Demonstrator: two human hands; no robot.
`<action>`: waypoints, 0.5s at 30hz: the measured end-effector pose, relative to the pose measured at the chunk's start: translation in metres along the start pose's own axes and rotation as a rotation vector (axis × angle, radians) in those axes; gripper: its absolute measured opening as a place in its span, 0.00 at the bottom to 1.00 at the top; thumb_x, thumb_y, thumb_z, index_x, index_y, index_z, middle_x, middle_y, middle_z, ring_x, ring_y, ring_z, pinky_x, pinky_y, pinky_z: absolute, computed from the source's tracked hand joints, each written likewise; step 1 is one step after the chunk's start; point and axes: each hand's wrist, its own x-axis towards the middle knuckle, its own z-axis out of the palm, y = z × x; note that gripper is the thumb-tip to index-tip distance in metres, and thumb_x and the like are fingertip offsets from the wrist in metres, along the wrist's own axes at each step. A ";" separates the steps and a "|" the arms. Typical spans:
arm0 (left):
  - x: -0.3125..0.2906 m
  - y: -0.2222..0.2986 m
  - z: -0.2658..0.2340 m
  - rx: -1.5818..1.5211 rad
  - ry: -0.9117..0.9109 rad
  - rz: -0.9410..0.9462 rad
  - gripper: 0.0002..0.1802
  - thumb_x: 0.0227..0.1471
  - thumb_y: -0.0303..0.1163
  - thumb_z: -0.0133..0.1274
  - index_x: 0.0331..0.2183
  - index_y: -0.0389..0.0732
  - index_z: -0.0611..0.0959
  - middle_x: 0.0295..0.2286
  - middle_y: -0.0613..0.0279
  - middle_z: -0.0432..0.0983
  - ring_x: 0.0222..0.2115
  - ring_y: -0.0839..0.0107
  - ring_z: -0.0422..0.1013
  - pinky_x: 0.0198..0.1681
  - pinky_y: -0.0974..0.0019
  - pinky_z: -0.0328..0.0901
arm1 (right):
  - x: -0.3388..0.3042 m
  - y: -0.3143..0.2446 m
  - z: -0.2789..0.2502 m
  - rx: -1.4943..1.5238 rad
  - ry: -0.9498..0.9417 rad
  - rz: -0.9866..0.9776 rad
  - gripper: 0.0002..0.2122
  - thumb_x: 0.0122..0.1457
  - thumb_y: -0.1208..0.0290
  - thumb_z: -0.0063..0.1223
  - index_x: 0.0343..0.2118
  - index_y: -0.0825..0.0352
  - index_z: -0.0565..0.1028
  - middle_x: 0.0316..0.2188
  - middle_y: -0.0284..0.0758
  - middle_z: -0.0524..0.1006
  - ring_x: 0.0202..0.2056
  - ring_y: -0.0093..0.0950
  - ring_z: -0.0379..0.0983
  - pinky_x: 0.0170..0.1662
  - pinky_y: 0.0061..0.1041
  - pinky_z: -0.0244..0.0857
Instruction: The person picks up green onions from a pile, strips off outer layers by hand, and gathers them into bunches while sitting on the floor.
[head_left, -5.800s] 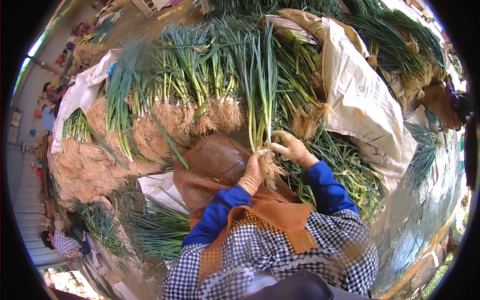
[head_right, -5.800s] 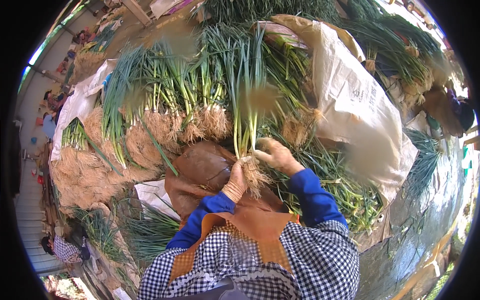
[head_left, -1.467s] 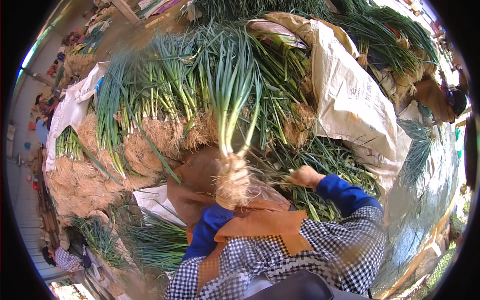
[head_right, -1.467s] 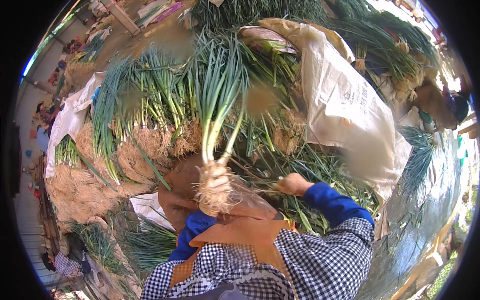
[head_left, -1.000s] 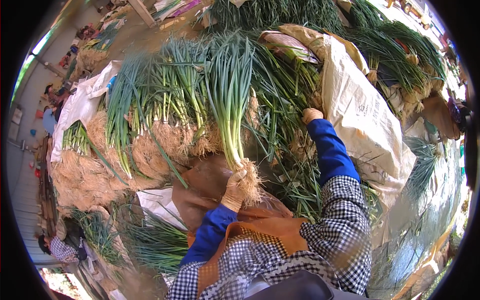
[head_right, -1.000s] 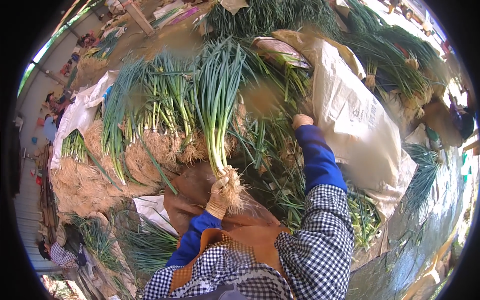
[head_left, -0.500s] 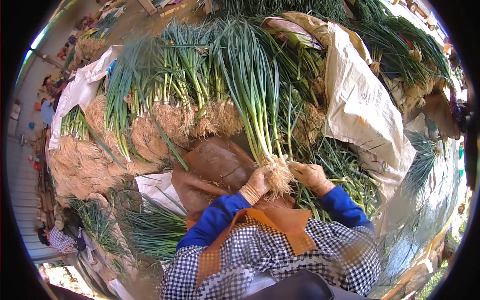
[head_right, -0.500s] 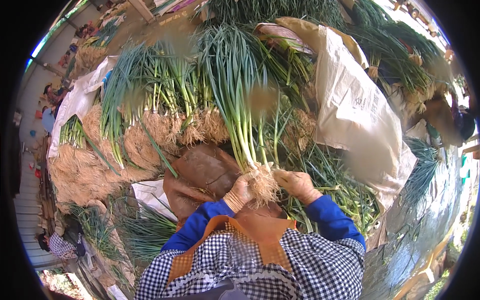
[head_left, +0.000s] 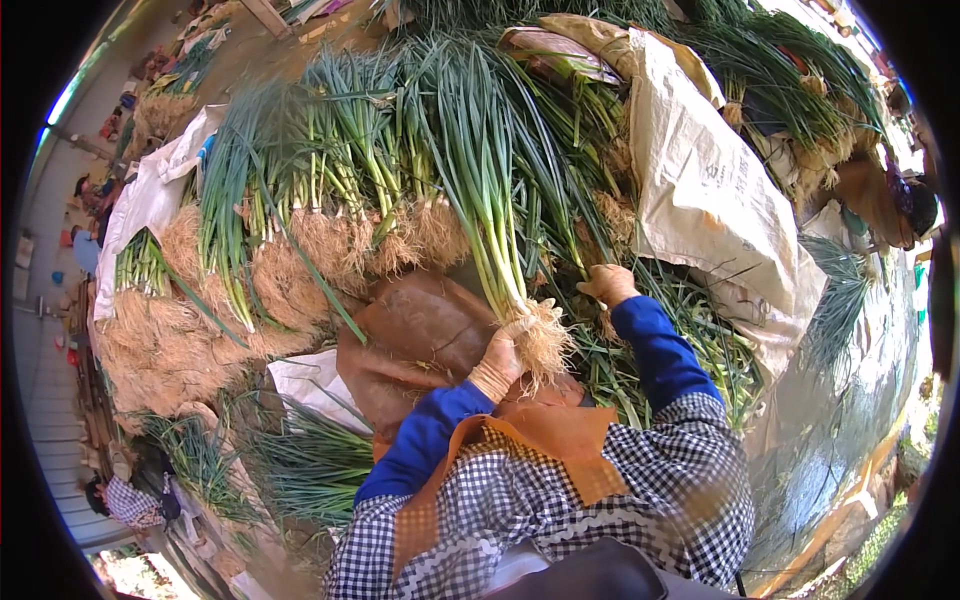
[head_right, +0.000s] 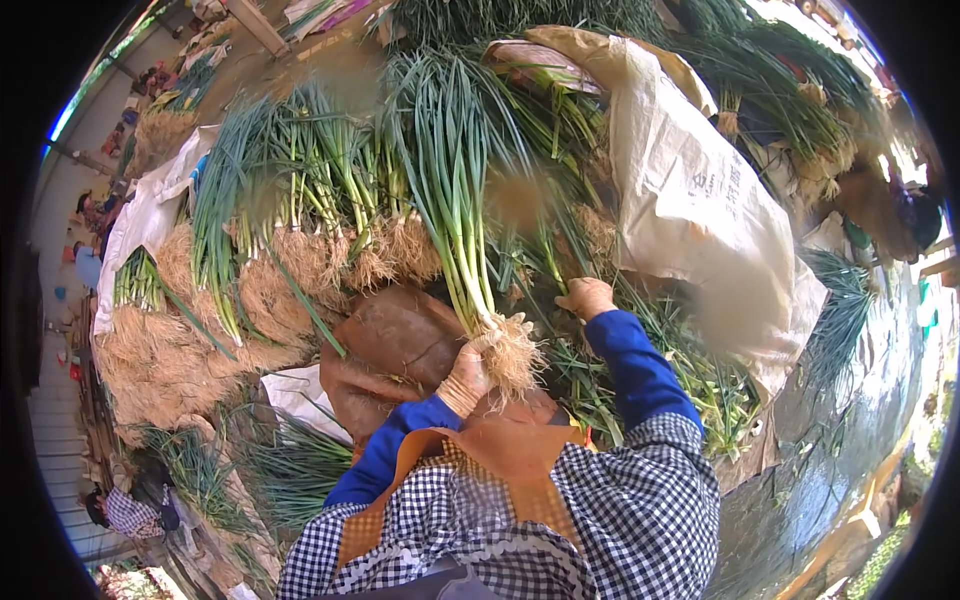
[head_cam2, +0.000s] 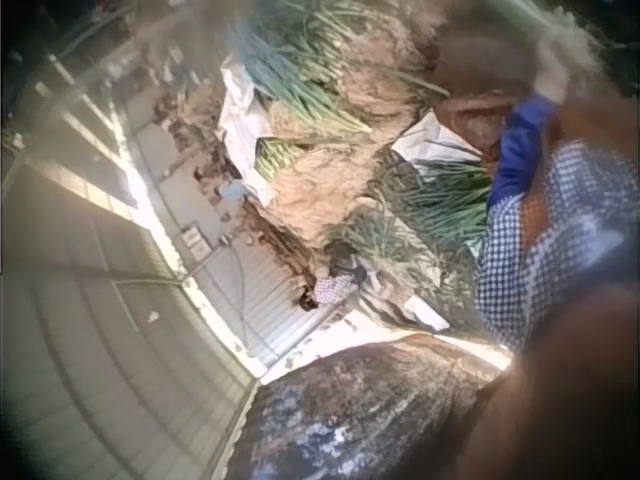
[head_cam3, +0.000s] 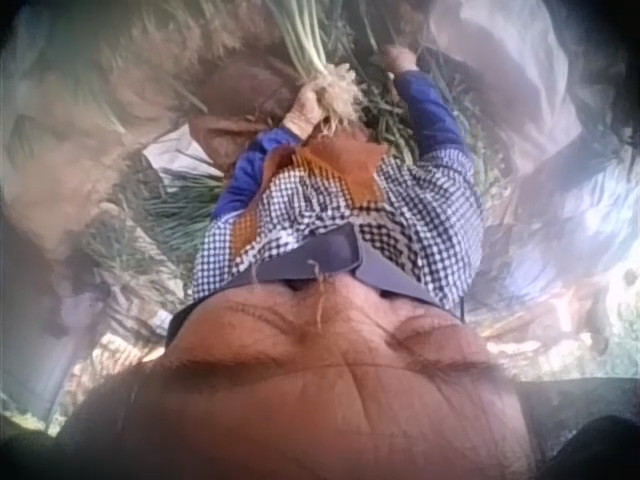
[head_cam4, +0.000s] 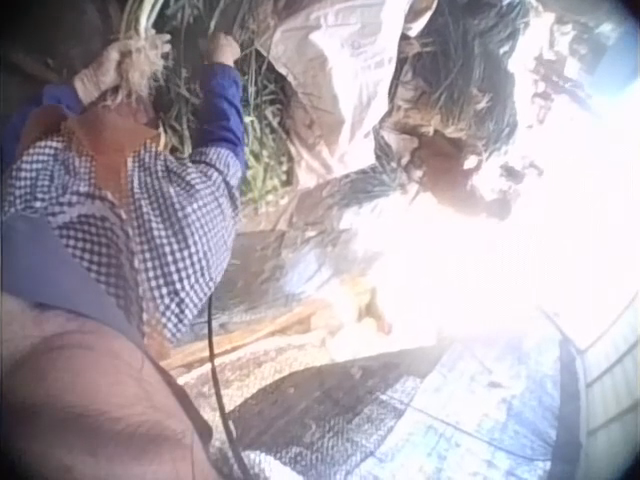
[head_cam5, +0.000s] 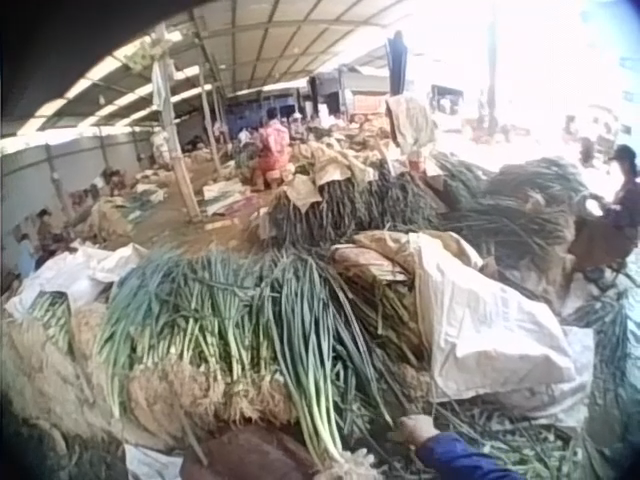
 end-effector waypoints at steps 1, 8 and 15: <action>0.002 0.000 0.002 -0.014 -0.010 0.003 0.21 0.44 0.24 0.51 0.43 0.37 0.69 0.49 0.51 0.62 0.50 0.56 0.59 0.53 0.51 0.57 | 0.006 -0.002 0.004 0.023 -0.009 -0.045 0.18 0.47 0.51 0.50 0.29 0.63 0.75 0.29 0.40 0.76 0.36 0.37 0.72 0.40 0.33 0.64; -0.005 -0.002 -0.012 -0.054 -0.195 -0.125 0.19 0.48 0.26 0.50 0.45 0.39 0.69 0.36 0.57 0.70 0.36 0.64 0.69 0.41 0.58 0.67 | -0.024 -0.086 -0.061 0.943 -0.233 -0.184 0.18 0.47 0.59 0.56 0.35 0.69 0.75 0.24 0.37 0.75 0.27 0.23 0.71 0.34 0.25 0.65; -0.005 -0.011 0.003 -0.035 0.020 -0.034 0.15 0.47 0.27 0.51 0.40 0.39 0.71 0.32 0.59 0.71 0.33 0.64 0.69 0.39 0.58 0.67 | 0.060 -0.105 -0.010 1.465 0.090 -0.049 0.21 0.56 0.48 0.41 0.26 0.64 0.75 0.15 0.32 0.69 0.17 0.23 0.64 0.24 0.22 0.61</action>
